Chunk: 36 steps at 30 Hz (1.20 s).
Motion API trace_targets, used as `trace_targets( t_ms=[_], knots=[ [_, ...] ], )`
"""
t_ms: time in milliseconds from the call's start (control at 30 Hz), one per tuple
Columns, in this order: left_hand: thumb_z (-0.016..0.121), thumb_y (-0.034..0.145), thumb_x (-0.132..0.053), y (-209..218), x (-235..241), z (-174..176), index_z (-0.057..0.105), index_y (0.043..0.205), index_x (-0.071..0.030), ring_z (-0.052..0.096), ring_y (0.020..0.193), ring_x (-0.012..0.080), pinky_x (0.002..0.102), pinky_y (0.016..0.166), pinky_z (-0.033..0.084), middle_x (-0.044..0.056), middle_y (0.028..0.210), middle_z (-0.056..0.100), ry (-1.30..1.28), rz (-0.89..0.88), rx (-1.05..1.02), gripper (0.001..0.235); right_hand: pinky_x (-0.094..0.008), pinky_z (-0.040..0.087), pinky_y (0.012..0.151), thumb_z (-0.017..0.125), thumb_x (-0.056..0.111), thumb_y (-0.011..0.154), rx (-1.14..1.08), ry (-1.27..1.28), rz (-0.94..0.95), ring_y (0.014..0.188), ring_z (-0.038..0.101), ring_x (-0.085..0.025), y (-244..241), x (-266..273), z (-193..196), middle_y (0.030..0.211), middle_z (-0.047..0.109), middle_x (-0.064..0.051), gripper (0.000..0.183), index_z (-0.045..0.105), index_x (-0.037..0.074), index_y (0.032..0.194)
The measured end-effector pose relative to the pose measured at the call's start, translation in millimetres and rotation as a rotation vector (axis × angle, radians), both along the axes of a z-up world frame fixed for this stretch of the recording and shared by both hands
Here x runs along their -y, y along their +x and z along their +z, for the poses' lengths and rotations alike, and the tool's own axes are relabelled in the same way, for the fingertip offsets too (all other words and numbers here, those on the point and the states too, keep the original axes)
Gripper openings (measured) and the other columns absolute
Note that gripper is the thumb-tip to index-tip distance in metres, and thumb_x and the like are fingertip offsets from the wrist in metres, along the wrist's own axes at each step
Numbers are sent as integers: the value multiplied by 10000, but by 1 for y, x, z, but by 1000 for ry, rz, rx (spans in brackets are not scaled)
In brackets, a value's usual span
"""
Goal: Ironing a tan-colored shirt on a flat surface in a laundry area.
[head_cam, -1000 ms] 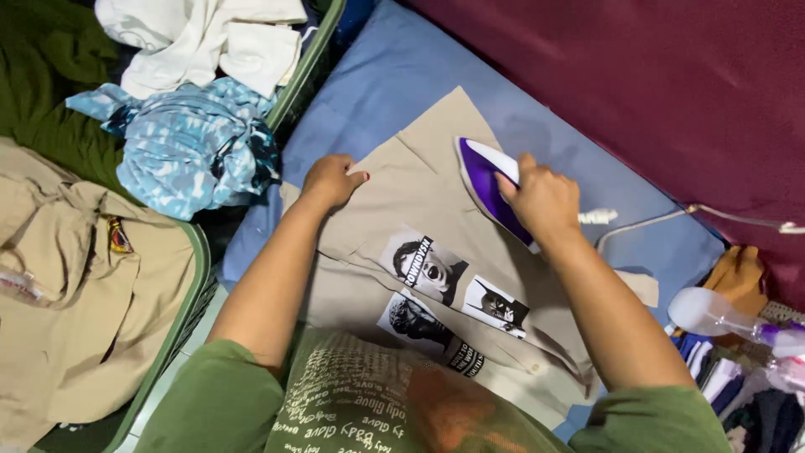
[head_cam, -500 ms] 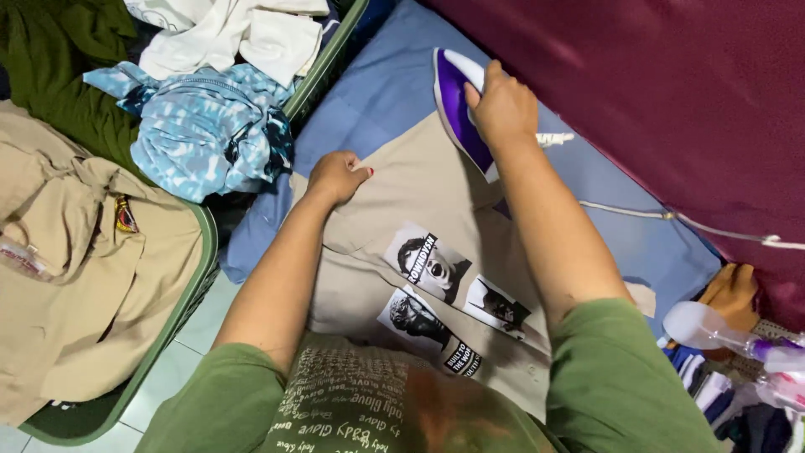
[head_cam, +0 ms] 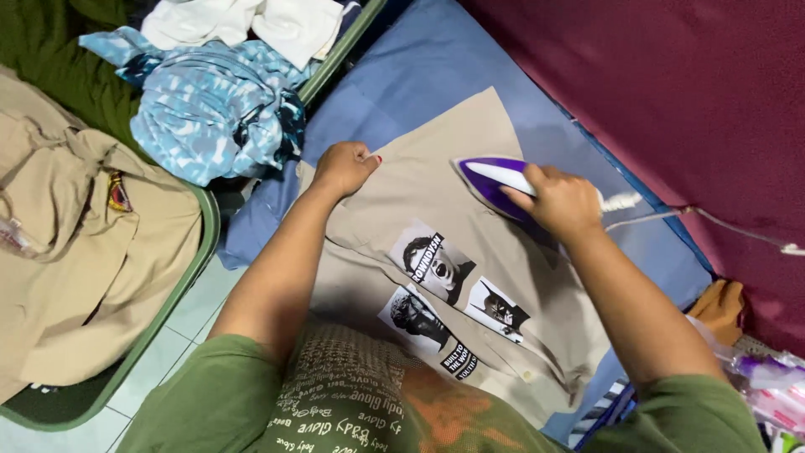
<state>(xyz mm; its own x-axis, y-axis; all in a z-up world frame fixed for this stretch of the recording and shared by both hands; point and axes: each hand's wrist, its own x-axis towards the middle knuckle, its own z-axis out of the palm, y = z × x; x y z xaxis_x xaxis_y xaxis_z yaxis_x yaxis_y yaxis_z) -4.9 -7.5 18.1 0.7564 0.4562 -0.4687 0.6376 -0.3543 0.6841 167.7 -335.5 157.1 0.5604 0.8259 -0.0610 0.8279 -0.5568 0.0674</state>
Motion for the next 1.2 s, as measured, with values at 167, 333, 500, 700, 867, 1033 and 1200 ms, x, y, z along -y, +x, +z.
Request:
trace_targets(
  t_ms=[167,333,500,700,867,1033,1200],
  knots=[
    [704,889,-387,0,0,2,750,917,-92,709,816,293,417,756,531,116,837,739,26,20,37,300,-478,559,607,638,577,979,-39,158,106,687,707,-360,-18,-119,-17,795,709,-144,491,630,87,951],
    [657,918,-365,0,6,9,764,935,-112,705,859,331,445,789,529,145,876,740,64,37,45,275,-481,557,596,670,533,944,-71,260,7,668,709,-363,-26,-180,-26,753,712,-159,454,630,82,962],
    [634,924,-332,3,4,7,772,931,-103,696,908,370,480,825,527,171,921,739,147,5,56,268,-505,552,624,633,507,978,-145,210,81,689,701,-391,-26,-113,-5,772,710,-169,415,664,114,1107],
    [626,933,-328,2,4,8,772,939,-99,694,911,384,482,836,530,180,923,738,146,-30,56,272,-488,563,618,615,622,937,-37,-105,69,719,713,-370,21,58,-7,840,710,-147,509,650,117,989],
    [625,927,-330,1,4,0,766,939,-104,691,903,385,484,820,526,176,913,737,143,-13,110,267,-474,551,592,638,615,928,26,-1,61,679,700,-356,12,36,-13,847,712,-125,497,650,120,976],
    [615,940,-323,-1,4,-1,766,942,-102,696,906,376,471,827,534,169,930,740,140,11,118,267,-465,539,575,656,596,971,6,125,147,678,699,-340,-9,-88,-22,822,705,-116,479,630,118,956],
    [615,920,-305,-1,7,0,780,956,-119,703,895,367,456,827,537,167,919,742,121,54,163,251,-481,552,600,714,530,917,-18,305,-2,662,707,-357,-25,-191,-30,732,712,-147,442,630,96,936]
  ],
)
